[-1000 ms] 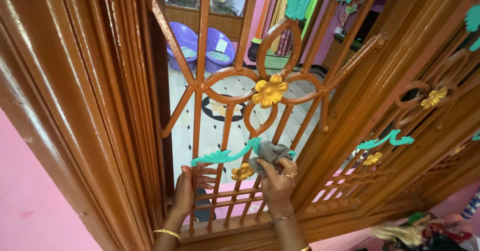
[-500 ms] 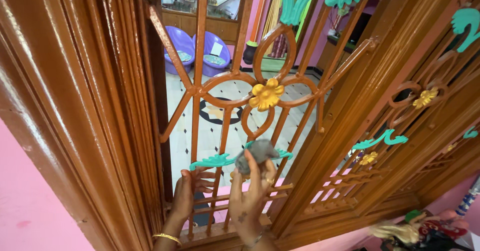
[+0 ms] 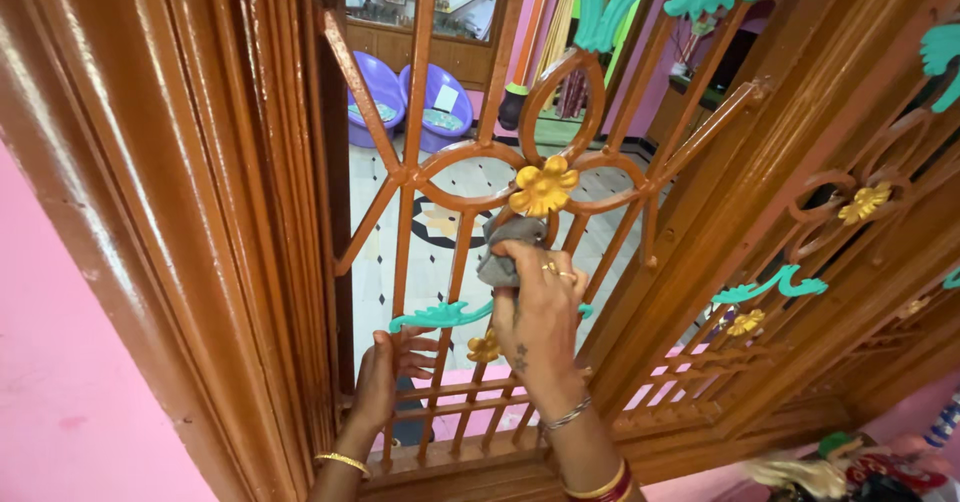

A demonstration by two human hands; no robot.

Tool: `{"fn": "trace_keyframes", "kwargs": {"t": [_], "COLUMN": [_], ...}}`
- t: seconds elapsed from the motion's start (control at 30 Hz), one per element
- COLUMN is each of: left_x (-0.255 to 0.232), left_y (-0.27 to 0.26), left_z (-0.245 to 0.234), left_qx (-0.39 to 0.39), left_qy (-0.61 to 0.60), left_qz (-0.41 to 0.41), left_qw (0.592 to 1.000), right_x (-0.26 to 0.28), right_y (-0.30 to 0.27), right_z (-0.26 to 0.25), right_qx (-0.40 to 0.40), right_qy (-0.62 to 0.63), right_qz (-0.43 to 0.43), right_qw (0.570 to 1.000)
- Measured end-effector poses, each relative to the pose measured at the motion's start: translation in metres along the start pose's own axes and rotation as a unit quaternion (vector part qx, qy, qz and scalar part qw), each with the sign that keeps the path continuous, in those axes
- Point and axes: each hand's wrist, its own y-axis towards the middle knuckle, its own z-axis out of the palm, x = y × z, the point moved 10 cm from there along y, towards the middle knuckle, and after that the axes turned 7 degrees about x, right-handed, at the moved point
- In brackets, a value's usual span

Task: The person wipes the ornate wooden and metal window grill by hand using a cloth.

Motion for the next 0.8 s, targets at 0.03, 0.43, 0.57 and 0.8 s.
{"fn": "trace_keyframes", "kwargs": {"t": [0.03, 0.43, 0.57, 0.8], "left_x": [-0.002, -0.001, 0.000, -0.001], "left_y": [0.000, -0.002, 0.000, 0.000], "left_z": [0.000, 0.002, 0.001, 0.001], "left_qx": [-0.002, 0.009, 0.003, 0.004], "left_qy": [0.006, 0.000, 0.003, 0.005], "left_qz": [0.004, 0.014, 0.006, -0.005], "left_qw": [1.000, 1.000, 1.000, 1.000], "right_x": [0.000, -0.005, -0.010, 0.008], "right_y": [0.001, -0.014, -0.024, 0.022], "right_z": [0.002, 0.002, -0.019, -0.023], "right_qx": [0.030, -0.016, -0.107, -0.160], "right_qy": [-0.014, 0.094, 0.073, 0.064], "right_qz": [-0.004, 0.012, 0.036, -0.046], "right_qw": [0.999, 0.995, 0.991, 0.984]}}
